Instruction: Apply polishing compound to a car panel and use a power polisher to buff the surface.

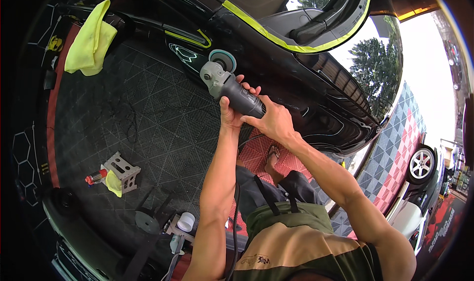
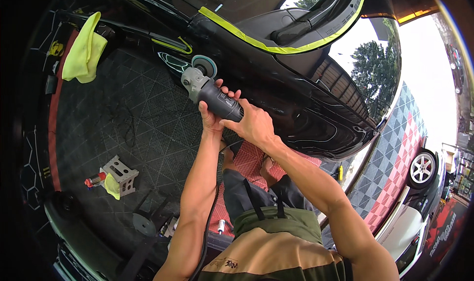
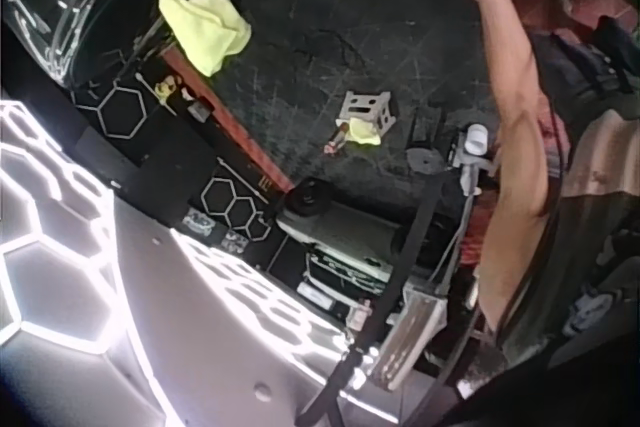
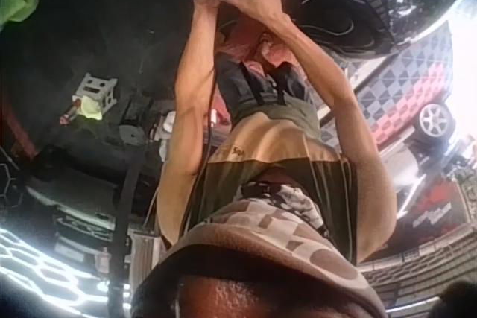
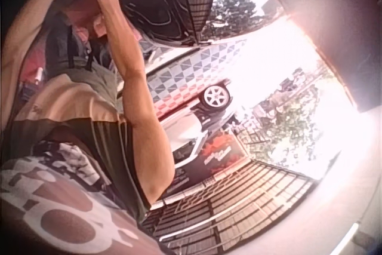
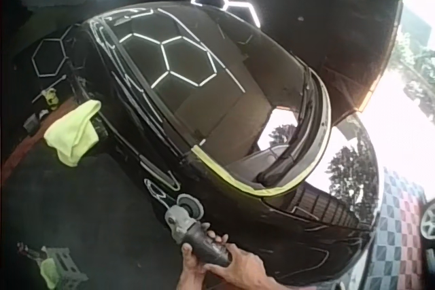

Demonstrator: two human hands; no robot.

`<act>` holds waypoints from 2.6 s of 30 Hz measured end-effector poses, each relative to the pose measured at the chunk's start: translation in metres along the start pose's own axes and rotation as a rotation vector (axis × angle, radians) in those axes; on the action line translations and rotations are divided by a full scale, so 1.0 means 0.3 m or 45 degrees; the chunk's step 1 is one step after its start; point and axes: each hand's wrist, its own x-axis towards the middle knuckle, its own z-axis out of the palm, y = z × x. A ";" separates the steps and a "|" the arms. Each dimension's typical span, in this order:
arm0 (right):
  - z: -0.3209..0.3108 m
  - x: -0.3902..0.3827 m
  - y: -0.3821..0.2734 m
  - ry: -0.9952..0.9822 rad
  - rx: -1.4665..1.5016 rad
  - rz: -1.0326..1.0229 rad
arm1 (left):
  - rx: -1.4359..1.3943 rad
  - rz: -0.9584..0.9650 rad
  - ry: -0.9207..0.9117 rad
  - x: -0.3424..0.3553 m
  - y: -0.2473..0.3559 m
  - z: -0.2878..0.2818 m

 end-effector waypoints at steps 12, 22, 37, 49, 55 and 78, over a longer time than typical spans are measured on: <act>-0.004 0.008 -0.020 0.113 -0.125 -0.083 | -0.128 0.087 -0.001 0.025 -0.011 -0.005; -0.078 -0.010 -0.105 0.126 -0.083 -0.032 | -0.088 0.043 -0.060 0.064 0.022 0.096; -0.118 0.018 -0.181 0.089 0.046 0.015 | -0.026 0.009 -0.028 0.108 0.097 0.184; -0.167 0.036 -0.026 0.013 0.539 0.015 | 0.406 -0.029 0.180 0.158 0.087 0.395; -0.200 0.001 -0.081 -0.182 1.147 0.162 | 0.659 -0.076 0.321 0.182 0.086 0.462; 0.079 -0.109 -0.121 0.135 1.508 0.259 | 1.096 -0.509 0.334 0.120 0.155 0.453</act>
